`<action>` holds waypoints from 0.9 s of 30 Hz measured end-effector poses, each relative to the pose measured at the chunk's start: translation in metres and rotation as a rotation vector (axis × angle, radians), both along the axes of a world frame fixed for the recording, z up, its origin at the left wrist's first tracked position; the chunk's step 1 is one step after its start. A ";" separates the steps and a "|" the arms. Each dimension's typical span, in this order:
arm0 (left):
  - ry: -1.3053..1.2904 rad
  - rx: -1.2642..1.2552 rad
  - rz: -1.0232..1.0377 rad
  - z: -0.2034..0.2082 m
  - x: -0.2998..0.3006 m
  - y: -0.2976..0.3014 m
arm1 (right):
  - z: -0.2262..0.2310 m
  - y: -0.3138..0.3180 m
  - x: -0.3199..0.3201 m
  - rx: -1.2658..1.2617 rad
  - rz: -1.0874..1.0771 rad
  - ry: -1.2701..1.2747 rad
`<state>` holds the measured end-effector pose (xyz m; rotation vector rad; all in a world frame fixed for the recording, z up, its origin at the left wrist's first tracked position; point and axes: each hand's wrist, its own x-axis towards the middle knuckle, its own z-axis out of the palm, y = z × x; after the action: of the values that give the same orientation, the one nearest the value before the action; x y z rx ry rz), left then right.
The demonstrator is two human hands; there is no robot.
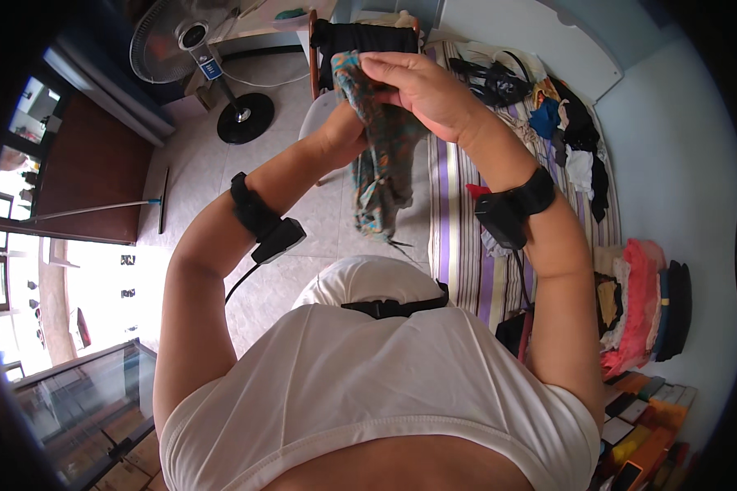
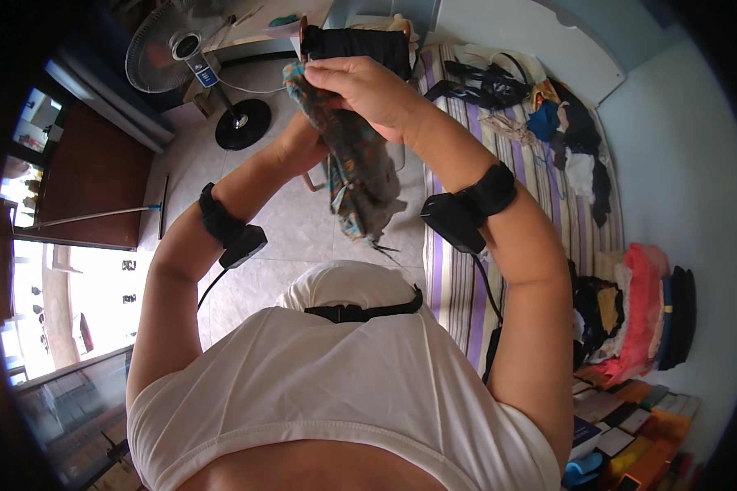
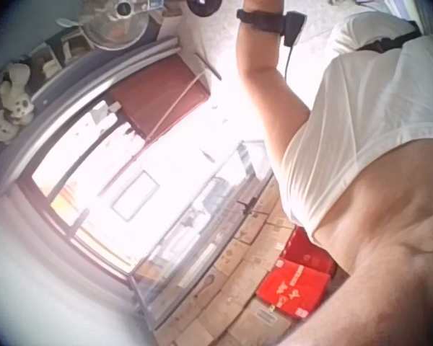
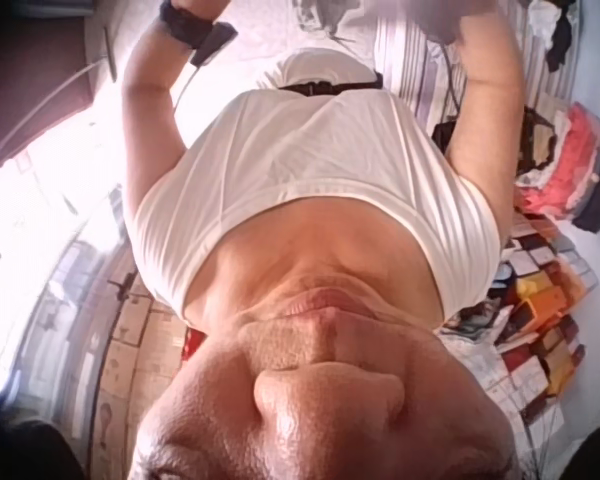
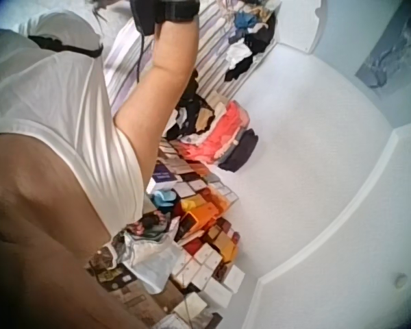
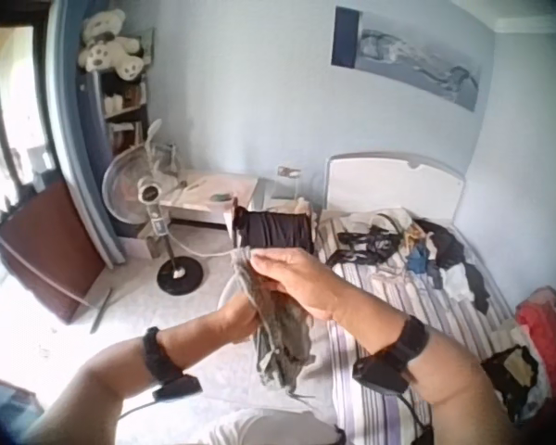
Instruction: Folding various items of clothing including a white shirt, a green shirt, a black garment, a skirt, and trousers on a bed.
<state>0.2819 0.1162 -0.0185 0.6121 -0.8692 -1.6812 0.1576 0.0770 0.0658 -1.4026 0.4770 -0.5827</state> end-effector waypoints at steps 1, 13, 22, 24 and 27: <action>-0.002 -0.001 -0.010 0.004 0.001 -0.003 | 0.004 0.003 -0.002 -0.089 -0.009 0.035; -0.004 0.108 -0.039 0.049 0.018 0.009 | -0.037 -0.027 -0.025 -0.234 -0.330 0.028; -0.326 -0.270 -0.065 0.056 0.020 0.022 | -0.088 -0.007 -0.031 -0.146 0.027 0.186; -0.436 -0.406 -0.146 0.056 0.024 0.024 | -0.113 -0.020 -0.020 -0.197 0.135 0.077; -0.303 -0.429 -0.257 0.040 0.044 0.015 | -0.136 -0.039 -0.017 -0.274 0.301 -0.082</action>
<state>0.3261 0.1308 0.0217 0.4769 -1.5332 -1.5747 0.1401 0.0384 -0.0699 -1.6661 0.1173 -0.4689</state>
